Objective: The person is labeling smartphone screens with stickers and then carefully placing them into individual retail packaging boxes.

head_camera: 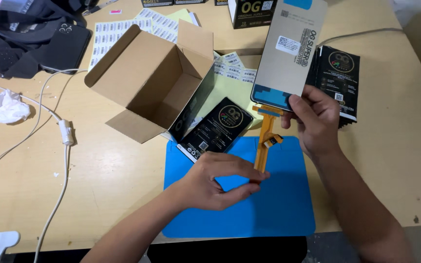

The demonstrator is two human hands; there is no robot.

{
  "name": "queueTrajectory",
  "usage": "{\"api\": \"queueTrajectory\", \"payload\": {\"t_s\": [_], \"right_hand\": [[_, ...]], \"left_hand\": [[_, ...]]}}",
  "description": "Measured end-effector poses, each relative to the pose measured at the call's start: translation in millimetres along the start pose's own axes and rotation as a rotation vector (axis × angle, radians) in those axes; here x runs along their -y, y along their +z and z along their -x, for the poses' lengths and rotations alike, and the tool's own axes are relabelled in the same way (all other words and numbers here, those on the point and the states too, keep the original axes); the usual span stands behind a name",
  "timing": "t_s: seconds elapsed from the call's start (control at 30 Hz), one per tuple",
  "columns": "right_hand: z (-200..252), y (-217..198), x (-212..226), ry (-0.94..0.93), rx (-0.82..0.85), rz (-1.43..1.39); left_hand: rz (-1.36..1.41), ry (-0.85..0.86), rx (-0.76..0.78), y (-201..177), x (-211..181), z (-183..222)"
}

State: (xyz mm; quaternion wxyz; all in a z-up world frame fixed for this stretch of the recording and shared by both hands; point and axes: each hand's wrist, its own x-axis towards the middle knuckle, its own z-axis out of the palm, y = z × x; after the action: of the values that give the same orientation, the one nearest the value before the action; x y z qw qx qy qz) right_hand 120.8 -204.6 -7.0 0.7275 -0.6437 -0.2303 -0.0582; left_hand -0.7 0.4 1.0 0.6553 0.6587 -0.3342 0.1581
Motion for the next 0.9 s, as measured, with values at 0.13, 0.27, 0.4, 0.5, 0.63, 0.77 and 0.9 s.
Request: {"api": "queueTrajectory", "payload": {"t_s": [0.13, 0.27, 0.4, 0.5, 0.63, 0.77, 0.9], "right_hand": [[1.6, 4.9, 4.6, 0.009, 0.054, 0.018], [1.5, 4.0, 2.0, 0.002, 0.073, 0.047], [1.6, 3.8, 2.2, -0.02, 0.093, 0.07], [1.3, 2.7, 1.5, -0.033, 0.092, 0.068], [5.4, -10.1, -14.3, 0.051, 0.115, -0.121], [-0.3, 3.8, 1.6, -0.053, 0.166, 0.128], [8.2, 6.9, -1.7, -0.045, 0.163, 0.144]], "left_hand": [[-0.056, 0.102, 0.042, -3.8, 2.1, 1.0], [-0.084, 0.114, 0.037, -2.1, 3.6, 3.5], [-0.095, 0.118, 0.031, -2.7, 4.1, 3.9], [-0.097, 0.114, 0.038, -4.3, 2.8, 3.7], [-0.1, 0.074, 0.216, -18.0, -4.2, 4.9], [0.057, -0.071, -0.052, -11.1, 5.8, 3.1], [0.167, -0.299, -0.163, -14.4, 10.6, -0.8]]}}
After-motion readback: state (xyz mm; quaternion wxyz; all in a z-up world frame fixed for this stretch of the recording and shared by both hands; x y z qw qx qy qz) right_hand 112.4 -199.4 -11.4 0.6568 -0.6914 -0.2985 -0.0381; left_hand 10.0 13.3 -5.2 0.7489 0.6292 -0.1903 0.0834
